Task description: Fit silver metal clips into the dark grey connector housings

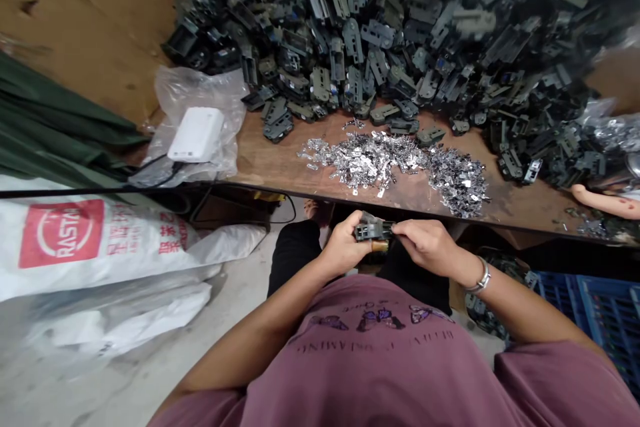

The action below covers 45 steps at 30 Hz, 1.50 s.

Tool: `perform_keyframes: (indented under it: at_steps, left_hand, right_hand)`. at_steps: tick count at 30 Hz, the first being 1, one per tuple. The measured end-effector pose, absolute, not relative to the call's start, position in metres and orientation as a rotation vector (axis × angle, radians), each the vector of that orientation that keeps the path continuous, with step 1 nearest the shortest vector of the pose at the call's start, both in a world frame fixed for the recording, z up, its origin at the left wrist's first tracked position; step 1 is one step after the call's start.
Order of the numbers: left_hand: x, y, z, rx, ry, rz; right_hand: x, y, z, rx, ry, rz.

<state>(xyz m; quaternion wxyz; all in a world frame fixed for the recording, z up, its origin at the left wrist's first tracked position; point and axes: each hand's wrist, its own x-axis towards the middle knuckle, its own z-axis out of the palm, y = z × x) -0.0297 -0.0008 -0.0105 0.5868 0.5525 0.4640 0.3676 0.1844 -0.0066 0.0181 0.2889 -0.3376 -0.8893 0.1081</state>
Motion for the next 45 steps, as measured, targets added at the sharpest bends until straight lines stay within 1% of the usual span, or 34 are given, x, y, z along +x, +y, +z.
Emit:
perform_keyframes:
  at_steps: [3,7,12,16,19,24,32,34,36,41,45]
  left_hand:
    - [-0.031,-0.002,-0.009,1.313,1.074,0.809]
    - [-0.032,-0.003,-0.009,1.355,1.068,0.791]
    - [-0.035,-0.003,-0.008,1.349,1.101,0.803]
    - [-0.035,-0.003,-0.007,1.315,1.133,0.805]
    - [-0.034,-0.004,-0.006,1.303,1.120,0.791]
    - [-0.030,-0.007,-0.003,1.251,1.074,0.778]
    - [-0.030,-0.009,-0.005,1.263,1.035,0.761]
    - [-0.032,-0.009,-0.005,1.257,1.048,0.775]
    - [-0.034,-0.009,-0.005,1.254,1.084,0.804]
    - [-0.034,-0.010,-0.002,1.229,1.138,0.897]
    - [-0.031,-0.011,-0.005,1.245,1.116,0.941]
  right_hand:
    - [0.177,-0.010,0.006,-0.879,-2.364,0.229]
    - [0.173,-0.012,-0.006,-0.907,-2.297,0.240]
    - [0.179,-0.009,-0.002,-0.966,-2.203,0.196]
    - [0.186,-0.006,0.010,-1.052,-2.234,0.331]
    - [0.186,-0.006,0.012,-0.969,-2.313,0.428]
    - [0.181,-0.012,0.005,-0.864,-2.396,0.391]
    - [0.181,-0.026,-0.017,-0.916,-2.219,0.393]
    - [0.181,-0.033,-0.023,-0.958,-2.164,0.491]
    - [0.180,-0.040,-0.026,-1.007,-2.053,0.709]
    - [0.168,-0.045,-0.026,-1.187,-1.333,1.136]
    - [0.150,-0.032,-0.024,-1.195,-0.930,1.547]
